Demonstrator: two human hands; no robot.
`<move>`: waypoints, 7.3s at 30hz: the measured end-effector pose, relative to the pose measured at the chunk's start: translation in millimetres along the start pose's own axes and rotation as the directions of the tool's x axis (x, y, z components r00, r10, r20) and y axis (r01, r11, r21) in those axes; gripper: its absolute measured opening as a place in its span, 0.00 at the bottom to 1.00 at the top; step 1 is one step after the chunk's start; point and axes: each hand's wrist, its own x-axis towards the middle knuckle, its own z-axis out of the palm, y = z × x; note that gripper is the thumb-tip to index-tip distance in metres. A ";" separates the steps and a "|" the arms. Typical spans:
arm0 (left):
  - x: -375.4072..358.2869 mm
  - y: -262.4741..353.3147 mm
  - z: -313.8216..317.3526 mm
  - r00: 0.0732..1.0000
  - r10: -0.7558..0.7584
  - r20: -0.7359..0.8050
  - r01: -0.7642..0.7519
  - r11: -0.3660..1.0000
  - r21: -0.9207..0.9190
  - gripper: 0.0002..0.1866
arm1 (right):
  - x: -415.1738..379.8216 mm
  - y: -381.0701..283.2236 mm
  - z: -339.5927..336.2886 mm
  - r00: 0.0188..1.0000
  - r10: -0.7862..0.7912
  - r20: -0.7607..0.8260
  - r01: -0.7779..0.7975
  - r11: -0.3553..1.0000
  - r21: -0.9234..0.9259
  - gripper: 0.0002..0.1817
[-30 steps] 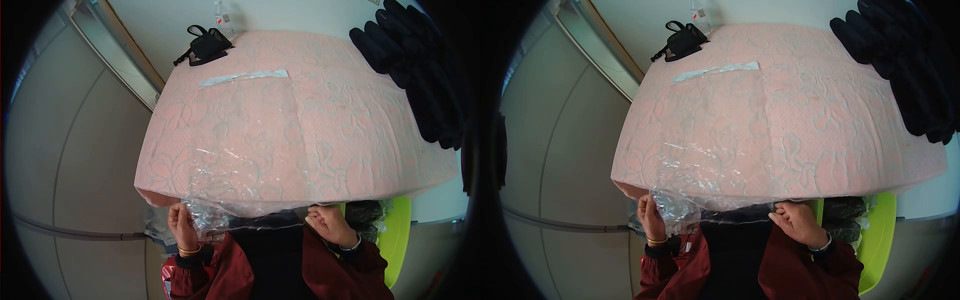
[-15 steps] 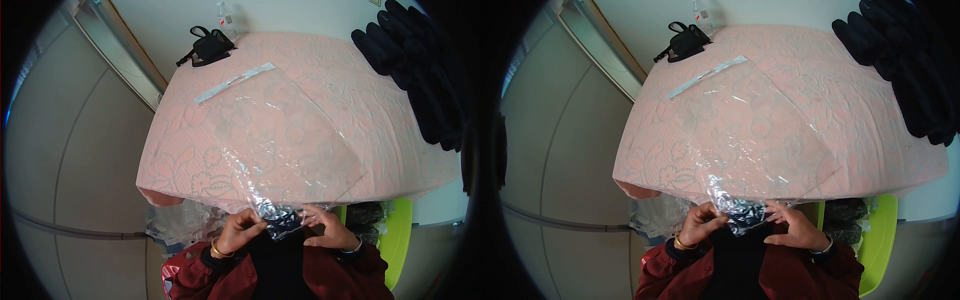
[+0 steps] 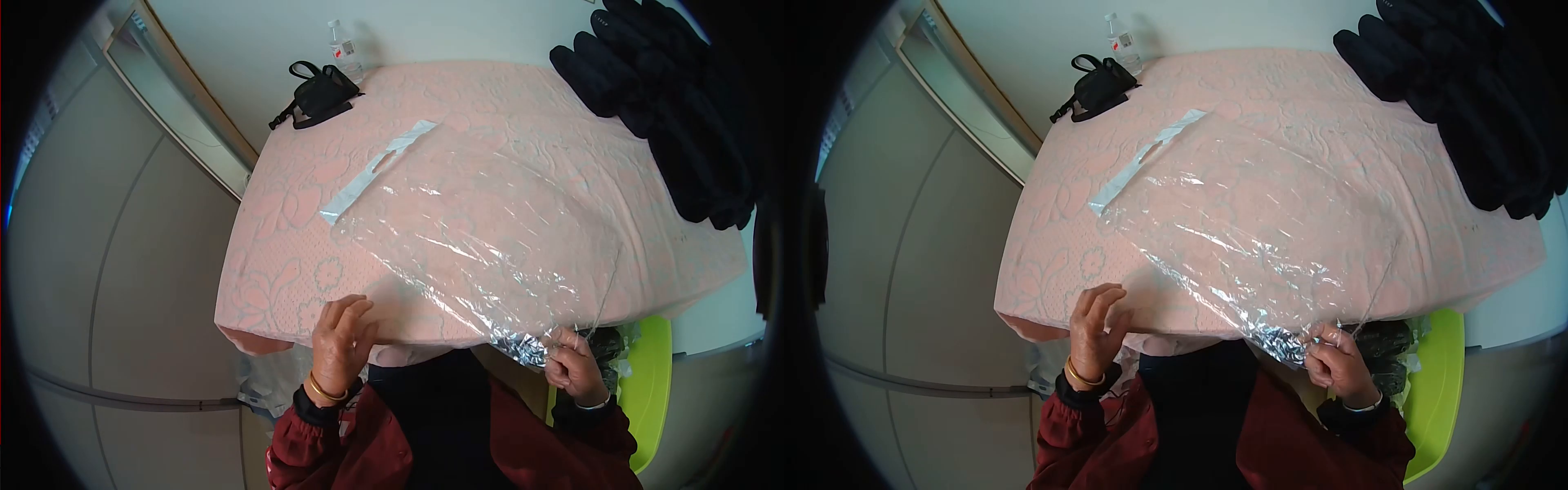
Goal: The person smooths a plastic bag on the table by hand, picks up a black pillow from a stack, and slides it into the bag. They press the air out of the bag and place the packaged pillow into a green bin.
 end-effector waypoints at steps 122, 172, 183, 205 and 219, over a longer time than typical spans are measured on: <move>-14.6 16.7 30.2 0.963 0.095 0.252 -0.194 0.894 0.405 0.40 | 73.2 13.7 99.0 0.715 -0.481 0.506 0.375 -0.346 -0.860 0.47; 36.8 -45.9 -1.7 0.788 0.065 0.613 -0.407 0.801 0.438 0.59 | 91.0 -37.9 8.6 0.854 -0.101 0.511 0.417 -0.453 -0.788 0.53; 53.2 -90.7 -72.5 0.820 -0.237 0.521 -0.146 0.793 0.591 0.53 | 70.2 -89.8 9.7 0.912 -0.101 0.398 0.337 -0.369 -0.866 0.50; 97.0 -83.7 -4.3 0.716 -0.120 0.687 -0.280 0.853 0.441 0.59 | 175.1 -102.2 27.9 0.932 0.118 0.342 0.359 -0.428 -0.829 0.63; 133.2 -166.8 -52.9 0.830 -0.283 0.480 0.059 0.902 0.429 0.45 | 162.2 -110.2 38.3 0.905 -0.010 0.424 0.382 -0.417 -0.825 0.50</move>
